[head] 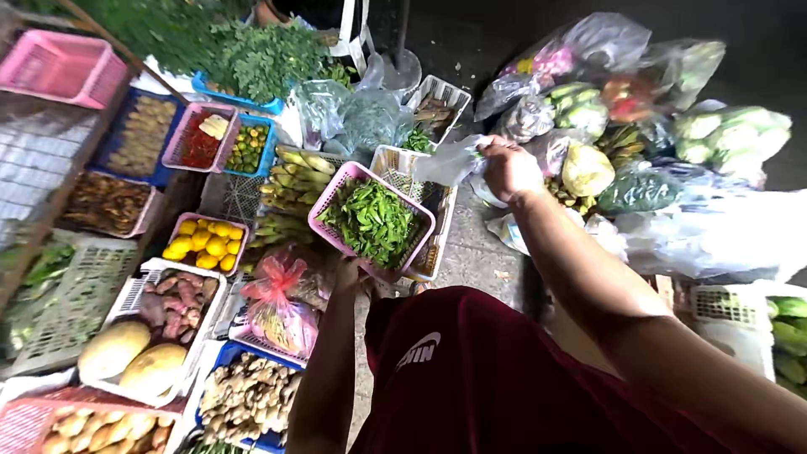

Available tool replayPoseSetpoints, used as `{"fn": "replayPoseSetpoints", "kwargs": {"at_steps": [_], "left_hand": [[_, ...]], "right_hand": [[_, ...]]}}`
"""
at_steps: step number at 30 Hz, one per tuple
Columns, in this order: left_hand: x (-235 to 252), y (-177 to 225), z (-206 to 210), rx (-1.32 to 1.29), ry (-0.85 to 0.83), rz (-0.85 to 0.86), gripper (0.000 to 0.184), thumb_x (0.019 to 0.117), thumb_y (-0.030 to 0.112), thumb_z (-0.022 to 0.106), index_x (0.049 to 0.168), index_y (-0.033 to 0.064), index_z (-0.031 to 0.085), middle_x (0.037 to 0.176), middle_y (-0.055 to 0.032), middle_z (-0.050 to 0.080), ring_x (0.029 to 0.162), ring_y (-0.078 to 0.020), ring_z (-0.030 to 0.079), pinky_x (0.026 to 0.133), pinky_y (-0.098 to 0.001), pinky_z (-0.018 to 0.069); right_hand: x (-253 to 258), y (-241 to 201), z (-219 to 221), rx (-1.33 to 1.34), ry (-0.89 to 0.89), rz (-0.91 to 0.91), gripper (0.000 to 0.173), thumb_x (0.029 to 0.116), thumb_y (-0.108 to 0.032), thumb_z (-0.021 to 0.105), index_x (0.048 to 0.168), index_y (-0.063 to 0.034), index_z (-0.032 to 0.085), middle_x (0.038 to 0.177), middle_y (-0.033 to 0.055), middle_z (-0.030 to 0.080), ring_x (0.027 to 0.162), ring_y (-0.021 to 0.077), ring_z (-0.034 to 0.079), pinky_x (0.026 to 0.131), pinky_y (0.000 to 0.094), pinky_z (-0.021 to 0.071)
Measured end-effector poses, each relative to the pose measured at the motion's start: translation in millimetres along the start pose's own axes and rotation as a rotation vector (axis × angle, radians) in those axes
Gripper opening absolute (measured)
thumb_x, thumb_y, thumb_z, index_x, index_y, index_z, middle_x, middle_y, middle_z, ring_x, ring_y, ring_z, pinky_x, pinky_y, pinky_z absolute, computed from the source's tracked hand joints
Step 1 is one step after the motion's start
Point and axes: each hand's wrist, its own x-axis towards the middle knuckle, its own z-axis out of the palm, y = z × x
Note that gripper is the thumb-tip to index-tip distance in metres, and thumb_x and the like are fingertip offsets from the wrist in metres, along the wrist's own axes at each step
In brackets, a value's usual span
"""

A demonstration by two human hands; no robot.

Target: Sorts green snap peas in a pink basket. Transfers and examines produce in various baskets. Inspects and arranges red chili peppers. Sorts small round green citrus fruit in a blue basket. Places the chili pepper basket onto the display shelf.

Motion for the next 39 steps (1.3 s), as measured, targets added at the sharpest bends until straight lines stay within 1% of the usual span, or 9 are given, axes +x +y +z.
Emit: {"fn": "replayPoseSetpoints", "kwargs": {"at_steps": [2,5,7,9,12,17,23,33,39], "left_hand": [[-7.8,-14.2,-7.4,-0.054,0.060,0.006,0.031,0.0951,0.001,0.062,0.125,-0.0058,0.057,0.100,-0.0206,0.068,0.080,-0.0275,0.070,0.068,-0.0449,0.0625],[-20.6,-26.7,-21.4,-0.104,0.111,0.011,0.034,0.0968,0.002,0.063,0.129,-0.0052,0.055,0.106,-0.0216,0.067,0.084,-0.0283,0.070,0.071,-0.0462,0.0621],[-35.3,-29.1,-29.8,-0.130,0.124,0.002,0.034,0.0984,0.003,0.061,0.131,-0.0031,0.053,0.104,-0.0203,0.067,0.081,-0.0275,0.070,0.068,-0.0454,0.0619],[-48.1,-23.6,-37.0,-0.136,0.118,0.019,0.034,0.0977,0.002,0.060,0.130,-0.0029,0.053,0.101,-0.0195,0.068,0.079,-0.0275,0.070,0.066,-0.0454,0.0623],[-64.7,-10.2,-45.9,-0.112,0.080,0.042,0.030,0.0986,0.006,0.060,0.127,-0.0034,0.055,0.098,-0.0184,0.070,0.079,-0.0269,0.071,0.067,-0.0440,0.0625],[-79.3,21.4,-46.6,-0.027,0.023,0.097,0.026,0.0938,0.003,0.063,0.118,-0.0037,0.061,0.092,-0.0166,0.071,0.076,-0.0256,0.071,0.065,-0.0415,0.0619],[-76.6,46.7,-16.9,-0.072,-0.046,0.075,0.034,0.0948,0.001,0.060,0.128,-0.0001,0.058,0.098,-0.0159,0.070,0.078,-0.0254,0.071,0.066,-0.0430,0.0624],[-64.9,90.8,16.1,0.197,0.015,0.051,0.037,0.0986,0.012,0.060,0.135,0.0044,0.058,0.113,-0.0201,0.067,0.091,-0.0297,0.069,0.074,-0.0470,0.0599],[-80.8,99.3,4.3,0.211,-0.061,0.233,0.045,0.1038,0.028,0.061,0.140,0.0028,0.057,0.124,-0.0186,0.067,0.107,-0.0274,0.069,0.088,-0.0469,0.0609]], "right_hand": [[16.6,45.6,4.3,-0.088,0.006,0.096,0.019,0.1015,-0.016,0.048,0.101,-0.0081,0.065,0.088,0.0018,0.067,0.079,0.0126,0.064,0.070,0.0357,0.0562],[28.1,95.3,16.7,-0.583,-0.244,0.155,0.024,0.0982,-0.013,0.060,0.118,-0.0007,0.068,0.112,0.0148,0.070,0.104,0.0241,0.067,0.092,0.0468,0.0559],[34.8,115.7,27.5,-1.094,-0.474,0.122,0.048,0.0901,-0.032,0.075,0.133,-0.0114,0.067,0.136,0.0176,0.063,0.130,0.0364,0.057,0.108,0.0632,0.0453],[32.4,118.1,41.1,-1.291,-0.475,-0.026,0.061,0.0846,-0.046,0.078,0.138,-0.0192,0.064,0.145,0.0154,0.058,0.140,0.0406,0.046,0.111,0.0681,0.0383],[14.8,100.9,55.0,-1.098,-0.332,-0.166,0.057,0.0848,-0.038,0.078,0.135,-0.0141,0.066,0.148,0.0144,0.055,0.138,0.0338,0.050,0.113,0.0580,0.0433],[8.1,111.6,49.9,-0.435,-0.246,0.146,0.028,0.0980,-0.017,0.064,0.121,-0.0025,0.068,0.118,0.0137,0.071,0.108,0.0217,0.068,0.097,0.0450,0.0558],[-29.6,77.8,43.4,-0.233,-0.617,0.484,0.059,0.0986,-0.056,0.055,0.144,-0.0190,0.055,0.129,0.0071,0.067,0.114,0.0209,0.066,0.095,0.0465,0.0567],[-33.4,77.1,27.9,-0.003,-0.463,0.622,0.040,0.0958,-0.040,0.056,0.126,-0.0153,0.062,0.101,0.0063,0.072,0.087,0.0176,0.071,0.075,0.0401,0.0607],[-43.0,87.3,20.6,0.245,-0.483,0.584,0.045,0.0918,-0.041,0.062,0.129,-0.0163,0.058,0.104,0.0077,0.072,0.093,0.0197,0.071,0.082,0.0430,0.0610]]}}
